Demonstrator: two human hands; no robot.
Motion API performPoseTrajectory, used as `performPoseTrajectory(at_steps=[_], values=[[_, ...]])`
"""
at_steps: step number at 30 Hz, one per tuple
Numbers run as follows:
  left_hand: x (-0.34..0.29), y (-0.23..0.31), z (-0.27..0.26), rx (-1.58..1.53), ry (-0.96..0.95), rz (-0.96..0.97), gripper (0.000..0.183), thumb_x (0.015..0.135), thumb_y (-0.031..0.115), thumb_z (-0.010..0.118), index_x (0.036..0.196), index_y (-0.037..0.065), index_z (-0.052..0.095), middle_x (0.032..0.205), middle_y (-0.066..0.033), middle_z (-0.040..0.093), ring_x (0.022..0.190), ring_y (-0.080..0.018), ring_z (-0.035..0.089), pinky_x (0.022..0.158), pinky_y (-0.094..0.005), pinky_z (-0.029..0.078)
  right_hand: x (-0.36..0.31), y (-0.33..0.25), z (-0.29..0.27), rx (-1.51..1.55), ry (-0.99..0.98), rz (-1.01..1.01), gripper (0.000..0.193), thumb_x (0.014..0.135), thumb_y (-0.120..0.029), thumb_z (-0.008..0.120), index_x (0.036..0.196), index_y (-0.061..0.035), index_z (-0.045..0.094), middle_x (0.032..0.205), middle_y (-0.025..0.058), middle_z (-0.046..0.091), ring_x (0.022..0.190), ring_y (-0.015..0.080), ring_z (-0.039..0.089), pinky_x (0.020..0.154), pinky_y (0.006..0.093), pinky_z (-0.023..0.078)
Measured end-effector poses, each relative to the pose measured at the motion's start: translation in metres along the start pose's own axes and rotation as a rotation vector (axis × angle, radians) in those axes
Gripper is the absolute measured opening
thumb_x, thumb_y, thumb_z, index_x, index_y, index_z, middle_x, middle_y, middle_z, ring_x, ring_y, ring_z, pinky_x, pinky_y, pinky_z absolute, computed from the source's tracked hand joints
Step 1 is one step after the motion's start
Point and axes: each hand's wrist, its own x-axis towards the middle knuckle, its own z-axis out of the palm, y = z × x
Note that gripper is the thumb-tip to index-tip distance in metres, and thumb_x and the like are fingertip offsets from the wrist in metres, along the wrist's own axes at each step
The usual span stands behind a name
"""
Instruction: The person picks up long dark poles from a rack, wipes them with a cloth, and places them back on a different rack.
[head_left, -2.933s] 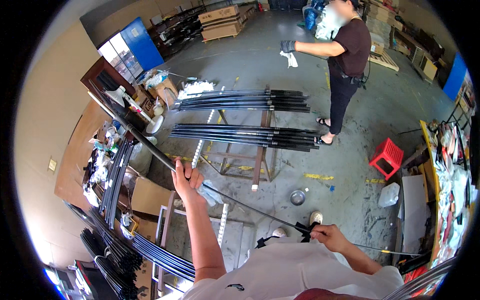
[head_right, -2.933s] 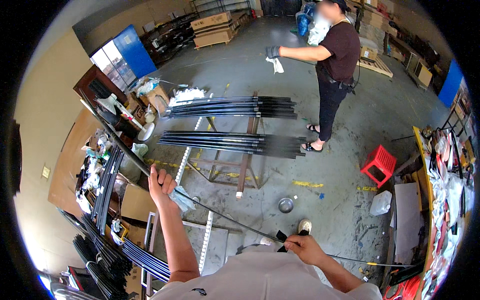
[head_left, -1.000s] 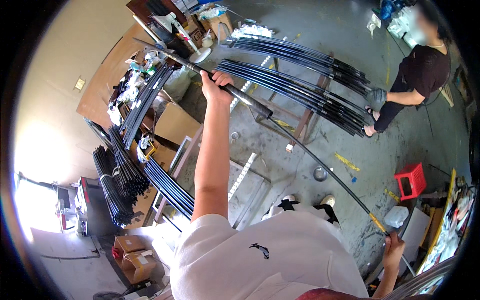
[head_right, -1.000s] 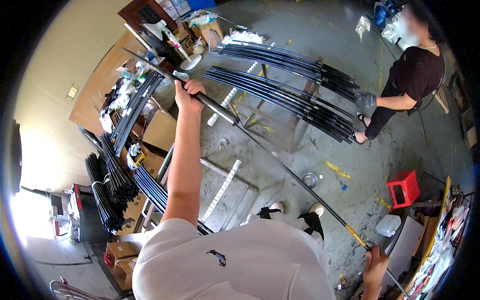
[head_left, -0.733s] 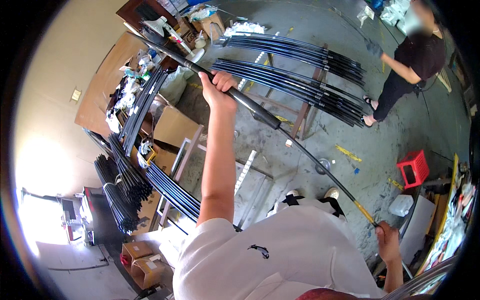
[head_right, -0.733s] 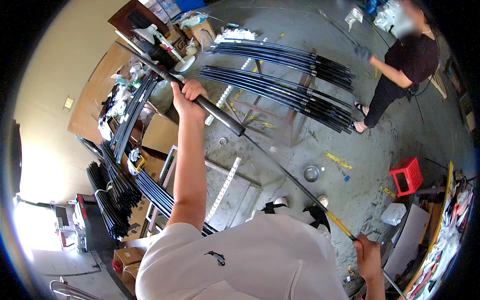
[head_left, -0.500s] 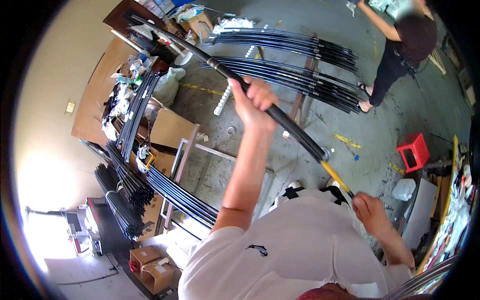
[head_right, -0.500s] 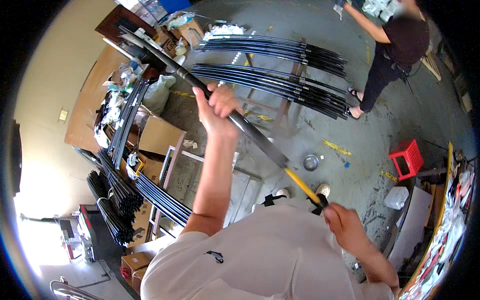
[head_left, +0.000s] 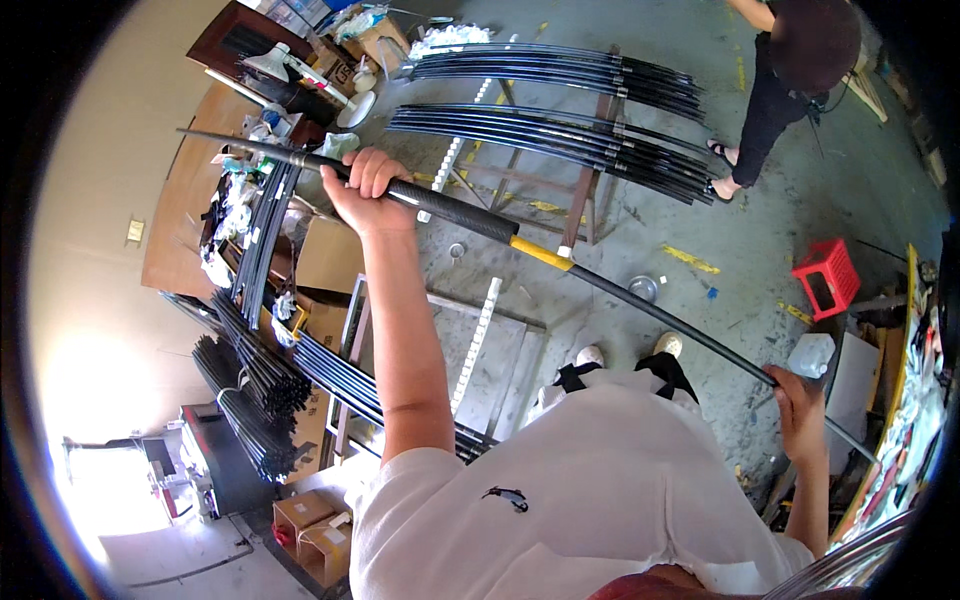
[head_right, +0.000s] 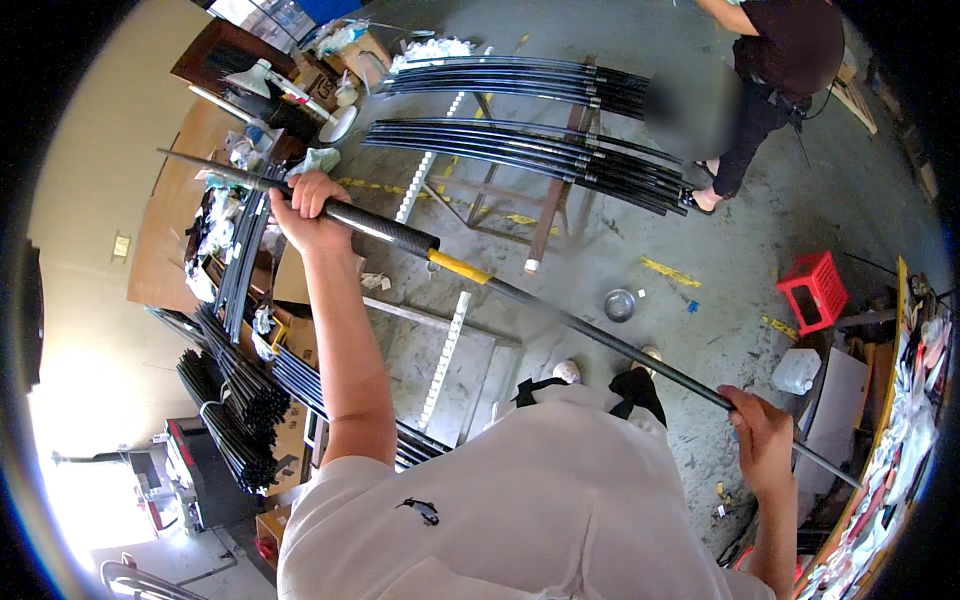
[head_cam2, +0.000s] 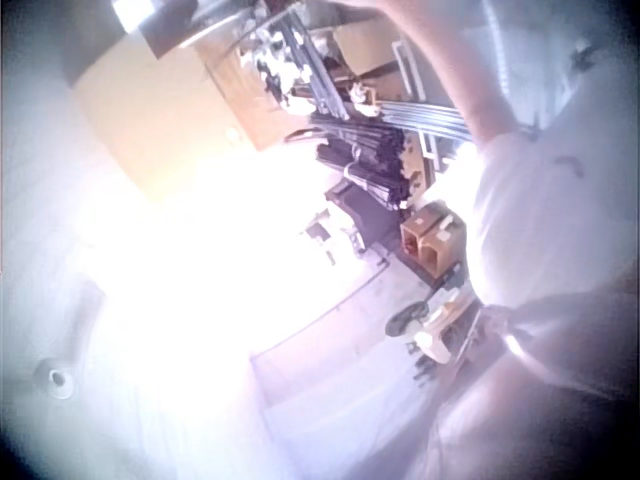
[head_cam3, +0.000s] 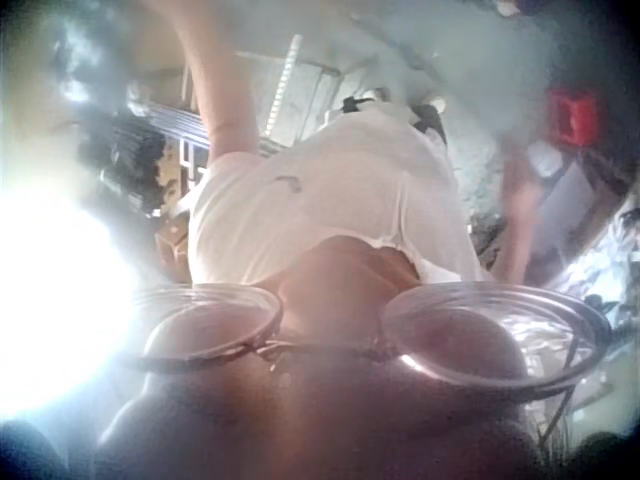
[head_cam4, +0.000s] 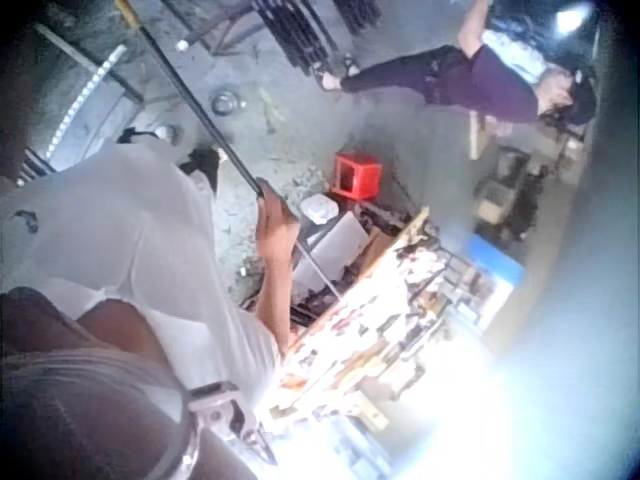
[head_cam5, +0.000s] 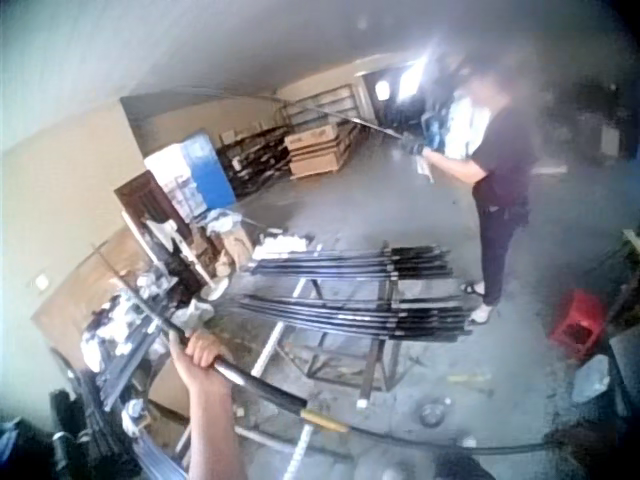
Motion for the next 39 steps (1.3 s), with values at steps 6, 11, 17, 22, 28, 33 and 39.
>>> performPoseTrajectory(at_steps=[6,11,17,22,28,33,39], values=[[-0.009,-0.013,0.005,-0.006,-0.018,-0.023,0.041,0.092,0.047,0.046,0.076,0.009,0.047,0.053,0.006,0.031,0.041,-0.0038,0.028,0.035,-0.0164,0.027,-0.008,-0.015,0.006,0.118,-0.193,0.103,0.032,0.083,-0.003,0.056,0.115,-0.0063,0.06,0.073,0.0187,0.059,0.057,0.0251,0.055,0.056,0.0299,0.044],[-0.033,-0.054,0.023,-0.036,-0.047,-0.103,0.036,0.09,0.042,0.052,0.08,0.007,0.049,0.055,0.0063,0.031,0.041,-0.0036,0.025,0.034,-0.0166,0.025,-0.002,-0.044,0.025,0.353,-0.325,0.203,0.03,0.087,-0.003,0.053,0.116,-0.0063,0.06,0.062,0.0113,0.05,0.054,0.0153,0.043,0.053,0.0266,0.04],[-0.066,-0.093,0.015,-0.077,-0.088,-0.128,0.032,0.091,0.036,0.054,0.079,0.008,0.045,0.053,0.006,0.03,0.037,-0.0017,0.024,0.031,-0.017,0.023,0.023,-0.071,0.045,0.474,-0.273,0.102,0.032,0.089,-0.004,0.051,0.12,-0.0096,0.057,0.069,0.0159,0.058,0.055,0.0179,0.054,0.054,0.0298,0.044],[-0.096,-0.116,0.007,-0.058,-0.065,-0.065,0.034,0.093,0.039,0.049,0.081,0.007,0.045,0.054,0.0041,0.03,0.041,-0.005,0.028,0.034,-0.0204,0.028,0.045,-0.077,0.052,0.398,-0.307,0.01,0.035,0.092,-0.013,0.05,0.127,-0.0152,0.051,0.071,0.0172,0.06,0.063,0.0314,0.061,0.056,0.0368,0.045],[-0.094,-0.111,0.002,0.036,0.068,-0.063,0.036,0.091,0.045,0.05,0.081,0.011,0.048,0.054,0.0055,0.026,0.042,-0.0047,0.02,0.033,-0.0197,0.021,0.042,-0.052,0.05,0.141,-0.244,-0.132,0.04,0.092,-0.028,0.05,0.131,-0.0188,0.044,0.073,0.0135,0.062,0.063,0.0341,0.06,0.055,0.0415,0.045],[-0.055,-0.067,0.017,0.425,0.089,0.108,0.027,0.09,0.03,0.056,0.085,0.004,0.049,0.08,-0.0057,0.05,0.063,-0.0117,0.044,0.059,-0.0221,0.043,0.03,-0.012,0.033,-0.207,0.015,-0.169,0.035,0.084,-0.028,0.059,0.117,-0.0148,0.053,0.078,0.0088,0.062,0.066,0.0301,0.061,0.055,0.0404,0.048],[-0.019,0.024,0.01,0.279,0.044,0.074,0.027,0.089,0.025,0.057,0.091,-0.002,0.051,0.076,-0.0048,0.046,0.067,-0.0119,0.043,0.054,-0.0213,0.042,-0.002,0.03,0.017,-0.265,0.226,-0.189,0.024,0.082,-0.029,0.061,0.097,-0.0111,0.057,0.073,0.0067,0.061,0.064,0.0283,0.06,0.052,0.0396,0.047]])
